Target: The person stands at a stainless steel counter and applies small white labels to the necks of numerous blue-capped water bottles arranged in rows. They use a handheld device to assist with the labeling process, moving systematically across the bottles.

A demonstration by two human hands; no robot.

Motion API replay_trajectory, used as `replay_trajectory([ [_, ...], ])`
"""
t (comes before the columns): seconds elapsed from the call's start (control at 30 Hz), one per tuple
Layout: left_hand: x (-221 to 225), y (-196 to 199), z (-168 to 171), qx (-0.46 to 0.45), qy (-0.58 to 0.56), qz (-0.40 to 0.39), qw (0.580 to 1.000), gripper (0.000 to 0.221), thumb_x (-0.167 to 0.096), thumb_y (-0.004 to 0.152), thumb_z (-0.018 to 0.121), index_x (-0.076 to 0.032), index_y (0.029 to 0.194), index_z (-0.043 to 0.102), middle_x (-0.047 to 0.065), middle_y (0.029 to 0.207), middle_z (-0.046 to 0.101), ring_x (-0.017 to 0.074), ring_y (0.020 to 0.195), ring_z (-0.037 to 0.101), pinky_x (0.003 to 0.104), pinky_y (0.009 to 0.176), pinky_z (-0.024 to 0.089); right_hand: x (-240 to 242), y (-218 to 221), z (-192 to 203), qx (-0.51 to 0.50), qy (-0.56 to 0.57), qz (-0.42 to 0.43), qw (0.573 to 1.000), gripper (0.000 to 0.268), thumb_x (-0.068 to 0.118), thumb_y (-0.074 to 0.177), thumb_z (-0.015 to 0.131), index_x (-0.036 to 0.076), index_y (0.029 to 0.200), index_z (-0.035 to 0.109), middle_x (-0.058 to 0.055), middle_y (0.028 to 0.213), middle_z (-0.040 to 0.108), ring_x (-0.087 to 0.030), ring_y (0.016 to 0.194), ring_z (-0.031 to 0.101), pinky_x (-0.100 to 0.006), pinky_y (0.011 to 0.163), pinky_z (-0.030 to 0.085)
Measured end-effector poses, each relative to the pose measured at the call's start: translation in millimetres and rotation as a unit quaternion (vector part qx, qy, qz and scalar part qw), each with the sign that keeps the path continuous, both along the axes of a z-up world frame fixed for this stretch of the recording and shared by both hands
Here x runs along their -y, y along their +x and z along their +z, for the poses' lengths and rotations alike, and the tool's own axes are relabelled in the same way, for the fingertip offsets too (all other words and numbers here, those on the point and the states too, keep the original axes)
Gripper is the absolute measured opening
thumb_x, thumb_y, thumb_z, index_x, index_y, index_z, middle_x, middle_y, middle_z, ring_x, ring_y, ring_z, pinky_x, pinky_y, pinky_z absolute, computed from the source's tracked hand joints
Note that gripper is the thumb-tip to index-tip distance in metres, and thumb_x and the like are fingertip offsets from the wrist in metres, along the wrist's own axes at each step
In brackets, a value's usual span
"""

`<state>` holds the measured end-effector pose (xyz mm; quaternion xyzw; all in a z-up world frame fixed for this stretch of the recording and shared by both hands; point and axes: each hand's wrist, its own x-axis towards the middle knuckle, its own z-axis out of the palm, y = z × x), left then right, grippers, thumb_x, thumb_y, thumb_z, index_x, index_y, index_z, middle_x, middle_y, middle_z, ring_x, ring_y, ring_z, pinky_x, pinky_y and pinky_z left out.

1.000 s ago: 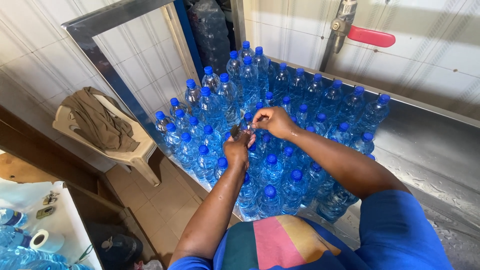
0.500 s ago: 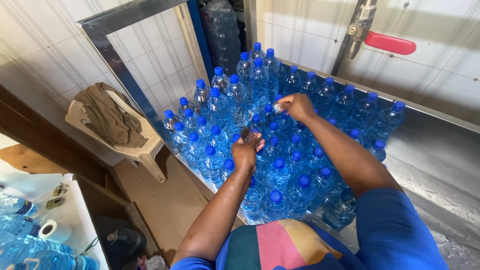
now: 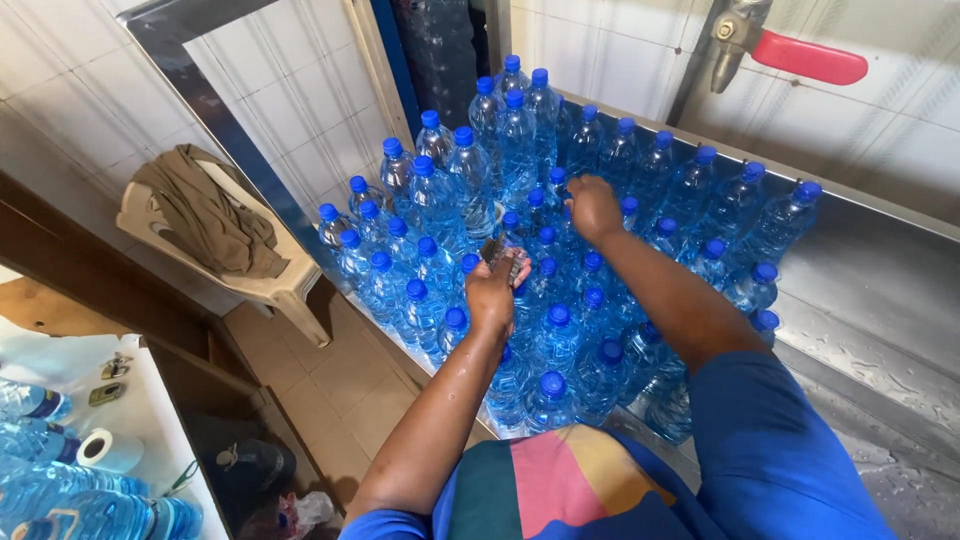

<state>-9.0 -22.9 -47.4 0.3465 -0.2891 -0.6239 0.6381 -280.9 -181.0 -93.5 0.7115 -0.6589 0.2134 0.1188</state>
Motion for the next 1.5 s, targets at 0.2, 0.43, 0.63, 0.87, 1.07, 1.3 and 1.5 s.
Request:
replay_trajectory([
  [0.2, -3.3, 0.0, 6.4, 0.011, -0.018, 0.009, 1.000, 0.027, -0.003, 0.102, 0.073, 0.013, 0.124, 0.075, 0.031, 0.113, 0.080, 0.0414, 0.098, 0.082, 0.054, 0.092, 0.070, -83.0, 60.5, 59.2, -0.027, 0.247, 0.043, 0.968, 0.080, 0.059, 0.122, 0.022, 0.000, 0.175, 0.034, -0.024, 0.183, 0.032, -0.036, 0.173, 0.022, -0.059, 0.141, 0.007],
  [0.43, -5.9, 2.3, 13.0, -0.006, -0.004, -0.002, 1.000, 0.027, -0.004, 0.101, 0.075, 0.011, 0.124, 0.077, 0.029, 0.109, 0.081, 0.0387, 0.094, 0.083, 0.051, 0.090, 0.071, -95.8, 70.7, 87.7, 0.227, 0.135, 0.106, 0.959, 0.075, 0.065, 0.120, 0.043, 0.010, 0.172, 0.046, -0.021, 0.178, 0.041, -0.037, 0.168, 0.032, -0.063, 0.138, 0.005],
  [0.63, -11.1, -1.5, 22.0, 0.003, 0.003, -0.025, 1.000, 0.024, -0.007, 0.102, 0.076, 0.003, 0.124, 0.080, 0.022, 0.108, 0.084, 0.0323, 0.091, 0.085, 0.049, 0.090, 0.072, -131.5, 95.6, 114.8, 0.504, 0.221, 0.328, 0.768, 0.026, -0.003, 0.091, 0.088, -0.005, 0.114, 0.077, -0.010, 0.094, 0.079, -0.013, 0.081, 0.075, -0.026, 0.069, 0.070],
  [0.87, -15.1, -0.2, 28.3, 0.046, 0.003, -0.026, 0.999, 0.020, -0.005, 0.097, 0.078, 0.004, 0.115, 0.081, 0.021, 0.100, 0.082, 0.0293, 0.084, 0.083, 0.046, 0.085, 0.072, -141.2, 92.4, 114.5, 0.535, 0.183, 0.283, 0.774, 0.024, -0.007, 0.092, 0.085, -0.007, 0.114, 0.079, -0.016, 0.095, 0.081, -0.017, 0.081, 0.078, -0.027, 0.058, 0.068],
  [1.07, -15.3, 0.7, 32.8, 0.087, 0.009, -0.012, 0.996, 0.019, -0.001, 0.094, 0.077, 0.009, 0.110, 0.081, 0.027, 0.092, 0.080, 0.0340, 0.076, 0.083, 0.048, 0.077, 0.073, -155.6, 82.4, 139.2, 0.540, 0.217, 0.303, 0.755, 0.015, -0.005, 0.090, 0.083, -0.003, 0.104, 0.082, -0.011, 0.084, 0.078, -0.012, 0.072, 0.072, -0.018, 0.048, 0.053],
  [1.3, -9.1, 1.0, 24.1, 0.106, 0.025, -0.004, 0.994, 0.027, -0.003, 0.097, 0.080, 0.010, 0.121, 0.078, 0.031, 0.108, 0.081, 0.0403, 0.087, 0.083, 0.048, 0.081, 0.073, -143.1, 67.6, 166.0, 0.490, 0.245, 0.173, 0.818, 0.029, 0.005, 0.101, 0.063, 0.001, 0.122, 0.083, -0.023, 0.093, 0.085, -0.015, 0.063, 0.070, -0.018, 0.049, 0.043],
  [1.5, -6.4, 0.5, 12.8, 0.047, 0.027, -0.039, 0.998, 0.027, -0.005, 0.099, 0.082, 0.008, 0.122, 0.075, 0.024, 0.113, 0.081, 0.0378, 0.091, 0.083, 0.048, 0.087, 0.073, 5.9, 26.8, 59.3, 0.355, 0.084, -0.025, 0.931, 0.019, 0.020, 0.094, 0.083, 0.031, 0.108, 0.090, -0.001, 0.074, 0.082, -0.010, 0.059, 0.077, -0.018, 0.044, 0.049],
])
